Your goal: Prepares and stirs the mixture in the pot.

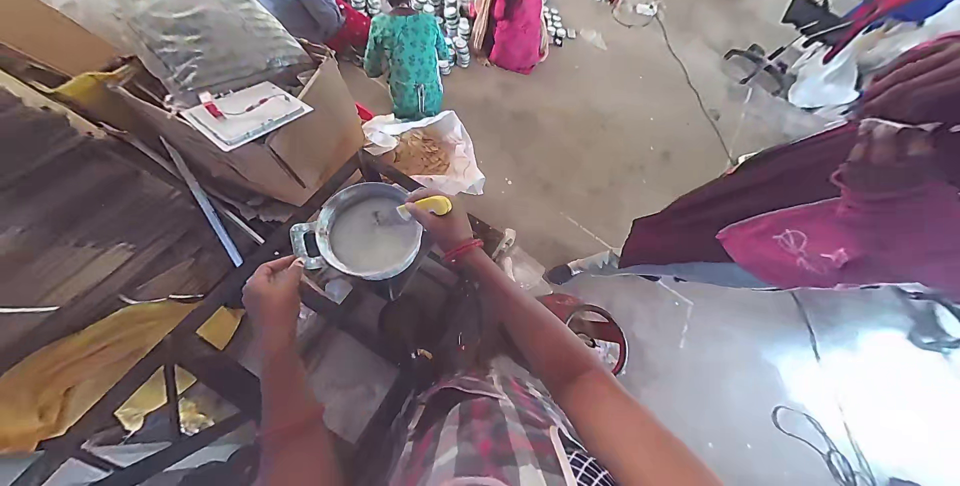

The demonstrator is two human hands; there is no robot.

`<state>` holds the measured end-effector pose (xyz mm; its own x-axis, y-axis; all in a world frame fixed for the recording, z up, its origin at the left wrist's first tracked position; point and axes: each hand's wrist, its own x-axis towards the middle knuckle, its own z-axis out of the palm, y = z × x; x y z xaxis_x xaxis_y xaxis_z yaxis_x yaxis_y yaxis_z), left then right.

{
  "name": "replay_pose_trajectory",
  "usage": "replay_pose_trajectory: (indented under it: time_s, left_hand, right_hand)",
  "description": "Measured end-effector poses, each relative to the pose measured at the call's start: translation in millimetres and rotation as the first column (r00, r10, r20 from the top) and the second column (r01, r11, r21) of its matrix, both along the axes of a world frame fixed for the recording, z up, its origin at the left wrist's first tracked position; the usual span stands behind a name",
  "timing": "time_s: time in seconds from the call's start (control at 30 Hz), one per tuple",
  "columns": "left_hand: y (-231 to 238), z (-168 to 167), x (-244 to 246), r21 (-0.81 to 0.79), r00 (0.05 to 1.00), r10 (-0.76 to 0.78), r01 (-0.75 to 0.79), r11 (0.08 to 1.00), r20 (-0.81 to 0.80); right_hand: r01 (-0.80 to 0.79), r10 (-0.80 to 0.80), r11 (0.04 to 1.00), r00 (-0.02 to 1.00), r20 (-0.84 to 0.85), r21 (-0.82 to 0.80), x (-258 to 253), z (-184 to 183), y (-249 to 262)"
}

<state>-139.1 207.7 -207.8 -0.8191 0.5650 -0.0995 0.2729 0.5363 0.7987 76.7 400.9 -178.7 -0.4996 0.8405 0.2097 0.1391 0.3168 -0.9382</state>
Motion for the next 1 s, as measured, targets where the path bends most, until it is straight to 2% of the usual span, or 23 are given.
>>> replay_pose_trajectory:
  time_s: [0.07, 0.17, 0.23, 0.33, 0.43, 0.53, 0.7, 0.77, 0.83, 0.9, 1.0]
  left_hand:
    - [1, 1, 1, -0.023, 0.999, -0.008, 0.007, 1.000, -0.052]
    - [1, 5, 4, -0.054, 0.996, -0.016, 0.012, 0.998, -0.091]
    - [3, 8, 8, -0.055, 0.996, 0.004, -0.009, 0.998, -0.086]
    - [7, 10, 15, -0.062, 0.997, 0.042, -0.046, 0.997, -0.072]
    - [3, 10, 17, -0.058, 0.996, 0.019, -0.024, 0.998, -0.085]
    - [-7, 20, 26, -0.049, 0.996, 0.015, -0.020, 0.999, -0.088]
    - [-38, 12, 67, 0.118, 0.987, 0.017, 0.002, 0.993, -0.162]
    - [-53, 6, 101, 0.182, 0.979, -0.026, 0.064, 0.981, -0.202]
    - [-68, 6, 144, 0.236, 0.971, -0.099, 0.150, 0.960, -0.216]
    - [-88, 5, 186, 0.204, 0.948, -0.229, 0.275, 0.940, -0.220]
    - [-115, -10, 232, 0.072, 0.882, -0.470, 0.467, 0.881, 0.028]
  right_hand:
    - [-0.113, 0.112, 0.993, 0.994, -0.016, -0.034, 2, 0, -3]
    - [-0.213, 0.220, 0.970, 0.974, 0.054, -0.121, 30, 40, -21]
    - [-0.156, 0.165, 0.983, 0.981, 0.104, -0.093, 38, 46, -20]
    - [-0.067, 0.067, 0.998, 0.996, 0.054, 0.014, 29, 26, -19]
    - [-0.148, 0.148, 0.989, 0.988, 0.043, -0.005, 16, 4, -17]
    - [-0.228, 0.226, 0.974, 0.969, 0.100, 0.011, 25, 12, -17]
    - [-0.092, 0.092, 0.996, 0.987, 0.130, -0.004, 12, 9, -9]
    - [-0.131, 0.134, 0.991, 0.985, 0.110, -0.034, 6, 4, -11]
    - [-0.248, 0.248, 0.968, 0.956, 0.153, -0.021, 8, 12, -14]
    - [-0.306, 0.303, 0.952, 0.931, 0.202, -0.018, 14, 23, -13]
    - [-0.212, 0.214, 0.977, 0.952, 0.217, -0.034, 18, 27, -5]
